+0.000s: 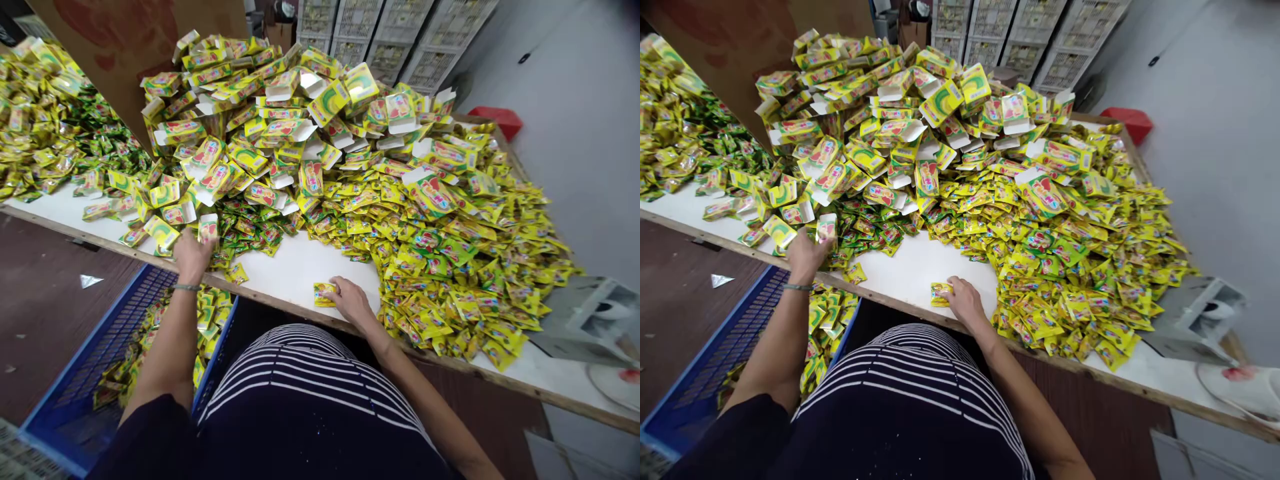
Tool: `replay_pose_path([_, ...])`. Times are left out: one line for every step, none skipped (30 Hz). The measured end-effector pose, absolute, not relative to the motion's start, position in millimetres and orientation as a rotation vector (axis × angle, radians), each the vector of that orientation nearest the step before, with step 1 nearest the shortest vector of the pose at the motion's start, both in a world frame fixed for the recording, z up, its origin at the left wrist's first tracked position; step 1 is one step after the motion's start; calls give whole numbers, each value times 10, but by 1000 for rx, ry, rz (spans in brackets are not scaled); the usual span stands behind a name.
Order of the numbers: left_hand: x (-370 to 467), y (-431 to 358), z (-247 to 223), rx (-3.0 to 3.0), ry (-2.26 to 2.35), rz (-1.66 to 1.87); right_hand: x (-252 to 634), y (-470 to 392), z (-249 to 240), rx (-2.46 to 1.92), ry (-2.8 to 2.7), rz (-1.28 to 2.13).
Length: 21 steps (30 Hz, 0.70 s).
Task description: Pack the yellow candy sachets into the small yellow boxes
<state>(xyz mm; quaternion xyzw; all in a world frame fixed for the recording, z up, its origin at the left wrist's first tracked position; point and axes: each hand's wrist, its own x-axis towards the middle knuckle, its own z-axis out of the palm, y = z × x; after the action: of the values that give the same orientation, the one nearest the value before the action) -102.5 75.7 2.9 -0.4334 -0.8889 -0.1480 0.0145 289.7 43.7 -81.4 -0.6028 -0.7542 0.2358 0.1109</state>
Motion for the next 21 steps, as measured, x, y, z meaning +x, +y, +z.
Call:
replay_pose_path([-999,827,-19,-1361,-2784,-474,2892,436,-799,-1781,-2228,690])
replay_pose_path([-977,878,-65,-1381,-2777,-494,2876,439,-780,-1779,-2233,652])
replay_pose_path([-957,909,-106,-1394,-2757,-519,2840,454,-755,-1758,-2230,589])
replay_pose_path([-939,925,-139,-1406,-2733,-542,2776,487,-725,-1713,-2224,518])
replay_pose_path([-922,930,-164,-1415,-2718,-562,2680,543,-691,-1638,-2224,458])
replay_pose_path([-907,926,-180,-1417,-2720,-579,2549,623,-654,-1539,-2234,428])
replay_pose_path([-896,918,-187,-1413,-2733,-598,2388,723,-618,-1418,-2254,437])
replay_pose_path([-887,907,-189,-1409,-2752,-624,2206,839,-585,-1296,-2290,466])
replay_pose_path([-883,895,-186,-1409,-2769,-664,2012,963,-559,-1207,-2329,491])
replay_pose_path([-882,881,-180,-1409,-2781,-720,1820,1085,-539,-1150,-2380,516])
replay_pose_path([-885,865,-175,-1405,-2785,-792,1643,1197,-529,-1128,-2435,534])
replay_pose_path([-889,844,-170,-1406,-2779,-881,1492,1292,-528,-1140,-2485,542])
replay_pose_path([-893,818,-168,-1406,-2761,-989,1376,1364,-537,-1153,-2522,533])
replay_pose_path([-894,784,-168,-1409,-2739,-1111,1300,1411,-554,-1148,-2549,509])
replay_pose_path([-889,744,-173,-1424,-2714,-1245,1267,1434,-579,-1134,-2564,479])
replay_pose_path([-875,698,-181,-1456,-2695,-1383,1275,1437,-608,-1111,-2562,453])
replay_pose_path([-850,649,-193,-1507,-2686,-1523,1322,1424,-639,-1094,-2544,442])
replay_pose_path([-812,600,-210,-1575,-2690,-1655,1404,1403,-669,-1102,-2500,450])
replay_pose_path([-759,555,-230,-1663,-2706,-1774,1513,1376,-696,-1148,-2423,482])
replay_pose_path([-694,518,-255,-1766,-2728,-1870,1644,1348,-718,-1229,-2307,536])
replay_pose_path([-617,489,-283,-1856,-2748,-1933,1789,1320,-734,-1314,-2158,613])
